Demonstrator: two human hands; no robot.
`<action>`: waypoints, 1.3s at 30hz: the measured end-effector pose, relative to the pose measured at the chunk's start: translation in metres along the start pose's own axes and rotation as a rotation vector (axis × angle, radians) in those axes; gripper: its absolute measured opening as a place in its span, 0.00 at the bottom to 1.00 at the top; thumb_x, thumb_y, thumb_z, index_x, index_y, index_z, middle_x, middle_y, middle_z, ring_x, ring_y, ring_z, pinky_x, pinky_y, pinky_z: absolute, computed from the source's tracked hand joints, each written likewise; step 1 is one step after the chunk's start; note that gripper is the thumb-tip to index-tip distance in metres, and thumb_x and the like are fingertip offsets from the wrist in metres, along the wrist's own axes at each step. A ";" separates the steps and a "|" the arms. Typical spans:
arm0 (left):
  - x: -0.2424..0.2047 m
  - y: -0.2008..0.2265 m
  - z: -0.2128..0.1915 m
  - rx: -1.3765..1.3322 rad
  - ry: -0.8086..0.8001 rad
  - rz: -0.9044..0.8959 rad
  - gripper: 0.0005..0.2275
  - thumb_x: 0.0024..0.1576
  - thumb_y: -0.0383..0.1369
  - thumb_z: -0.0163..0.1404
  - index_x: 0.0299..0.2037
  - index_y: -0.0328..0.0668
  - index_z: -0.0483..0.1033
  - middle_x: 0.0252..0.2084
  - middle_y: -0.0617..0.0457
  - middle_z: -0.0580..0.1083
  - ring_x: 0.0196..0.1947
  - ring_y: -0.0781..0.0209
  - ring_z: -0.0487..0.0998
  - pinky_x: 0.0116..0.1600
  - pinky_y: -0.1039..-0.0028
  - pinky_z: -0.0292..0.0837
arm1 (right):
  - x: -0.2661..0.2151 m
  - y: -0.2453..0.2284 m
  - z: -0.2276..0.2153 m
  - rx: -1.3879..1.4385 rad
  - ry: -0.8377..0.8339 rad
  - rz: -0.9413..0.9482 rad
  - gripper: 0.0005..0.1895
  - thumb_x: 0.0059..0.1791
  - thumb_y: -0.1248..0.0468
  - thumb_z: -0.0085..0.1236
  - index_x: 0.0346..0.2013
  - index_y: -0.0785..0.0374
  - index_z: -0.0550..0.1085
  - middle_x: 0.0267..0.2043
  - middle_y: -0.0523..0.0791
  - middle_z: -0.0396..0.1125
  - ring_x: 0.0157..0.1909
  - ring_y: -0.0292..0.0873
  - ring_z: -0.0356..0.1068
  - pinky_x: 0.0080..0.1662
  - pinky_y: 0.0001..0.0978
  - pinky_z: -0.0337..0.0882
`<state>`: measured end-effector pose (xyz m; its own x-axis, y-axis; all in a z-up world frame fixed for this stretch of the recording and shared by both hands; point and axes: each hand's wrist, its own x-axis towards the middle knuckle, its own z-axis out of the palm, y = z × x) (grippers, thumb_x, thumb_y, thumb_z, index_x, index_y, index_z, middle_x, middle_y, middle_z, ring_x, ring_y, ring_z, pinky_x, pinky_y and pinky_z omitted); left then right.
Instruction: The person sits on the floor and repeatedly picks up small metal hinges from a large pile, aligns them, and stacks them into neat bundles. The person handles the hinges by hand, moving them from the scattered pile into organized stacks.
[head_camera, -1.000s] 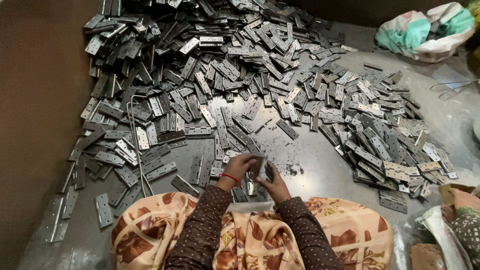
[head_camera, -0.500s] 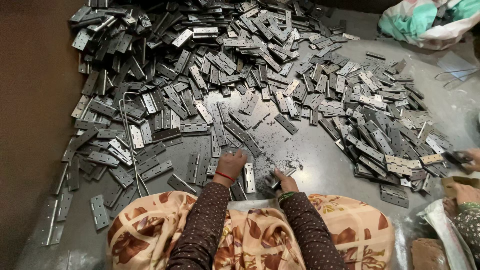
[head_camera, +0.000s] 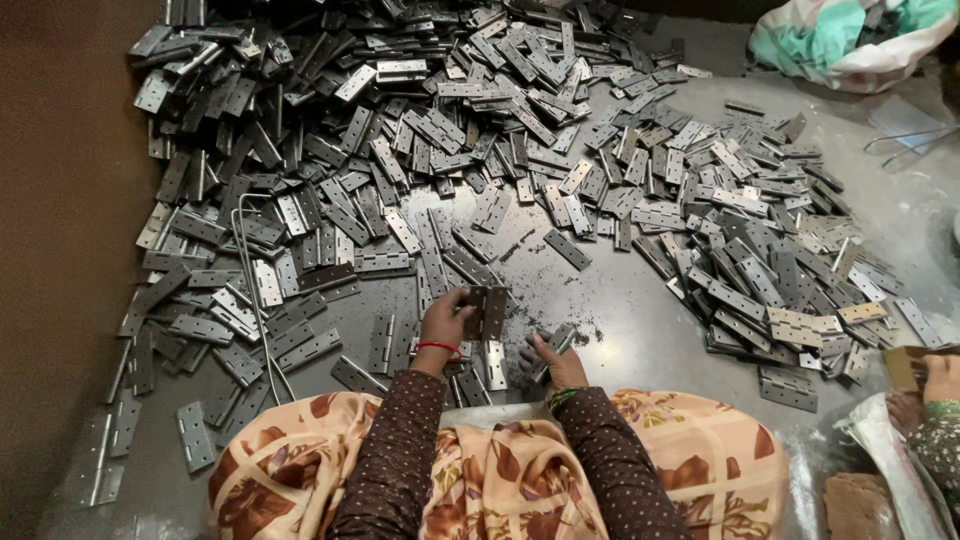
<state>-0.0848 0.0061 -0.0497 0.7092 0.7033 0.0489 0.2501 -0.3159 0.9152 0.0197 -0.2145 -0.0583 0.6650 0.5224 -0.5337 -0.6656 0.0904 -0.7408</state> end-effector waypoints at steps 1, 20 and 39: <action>-0.005 -0.002 0.006 0.003 -0.082 0.007 0.11 0.55 0.30 0.57 0.48 0.44 0.76 0.43 0.45 0.80 0.44 0.45 0.82 0.46 0.60 0.76 | -0.001 0.002 -0.001 -0.028 0.003 -0.029 0.23 0.45 0.59 0.65 0.51 0.65 0.71 0.44 0.46 0.75 0.42 0.42 0.76 0.40 0.36 0.76; -0.092 0.064 0.066 0.456 -0.062 0.037 0.18 0.46 0.31 0.65 0.41 0.39 0.70 0.41 0.42 0.76 0.42 0.37 0.79 0.43 0.51 0.74 | -0.007 0.027 -0.008 -0.463 0.153 -0.273 0.15 0.45 0.61 0.68 0.37 0.71 0.79 0.29 0.48 0.77 0.26 0.41 0.74 0.32 0.33 0.74; -0.051 0.009 0.056 0.136 -0.463 -0.049 0.24 0.60 0.50 0.59 0.55 0.36 0.76 0.48 0.39 0.79 0.47 0.46 0.80 0.51 0.62 0.74 | -0.010 0.005 -0.011 -0.208 -0.032 0.024 0.28 0.44 0.50 0.66 0.51 0.64 0.72 0.41 0.48 0.73 0.41 0.45 0.73 0.43 0.42 0.77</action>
<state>-0.0820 -0.0683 -0.0664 0.9056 0.3716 -0.2045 0.3526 -0.3916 0.8499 0.0132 -0.2285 -0.0615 0.6363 0.5495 -0.5415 -0.5947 -0.0977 -0.7980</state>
